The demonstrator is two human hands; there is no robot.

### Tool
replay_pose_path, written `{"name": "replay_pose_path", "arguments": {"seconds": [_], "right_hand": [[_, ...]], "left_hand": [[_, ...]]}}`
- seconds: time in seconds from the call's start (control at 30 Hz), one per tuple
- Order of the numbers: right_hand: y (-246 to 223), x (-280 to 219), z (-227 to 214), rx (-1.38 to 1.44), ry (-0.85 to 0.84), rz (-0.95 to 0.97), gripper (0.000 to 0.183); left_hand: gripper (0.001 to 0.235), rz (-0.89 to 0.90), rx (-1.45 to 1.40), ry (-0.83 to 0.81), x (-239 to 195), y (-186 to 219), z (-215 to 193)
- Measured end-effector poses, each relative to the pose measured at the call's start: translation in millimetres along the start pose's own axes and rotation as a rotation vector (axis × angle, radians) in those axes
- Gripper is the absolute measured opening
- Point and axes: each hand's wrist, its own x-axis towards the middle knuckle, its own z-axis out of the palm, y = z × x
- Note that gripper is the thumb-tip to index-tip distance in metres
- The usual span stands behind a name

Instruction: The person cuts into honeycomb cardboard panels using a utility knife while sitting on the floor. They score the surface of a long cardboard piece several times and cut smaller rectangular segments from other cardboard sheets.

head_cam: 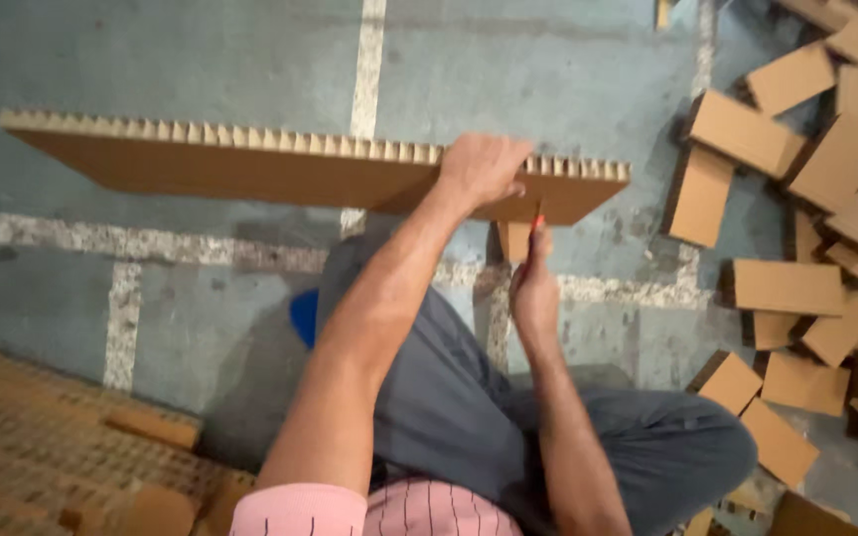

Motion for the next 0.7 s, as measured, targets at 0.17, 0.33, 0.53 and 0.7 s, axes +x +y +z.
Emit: {"name": "replay_pose_path", "arguments": {"seconds": [0.17, 0.33, 0.53, 0.7], "right_hand": [[50, -21, 44, -0.077, -0.166, 0.039, 0.083], [99, 8, 22, 0.416, -0.241, 0.245, 0.076], [175, 2, -107, 0.939, 0.558, 0.526, 0.069], [138, -25, -58, 0.67, -0.336, 0.327, 0.07]], "left_hand": [[0.046, -0.031, 0.001, -0.037, 2, -3, -4], [0.044, -0.013, 0.026, -0.031, 5, 2, -2], [0.042, -0.113, 0.095, -0.243, -41, -50, -28], [0.047, -0.154, 0.075, -0.168, -63, -61, -42]]}}
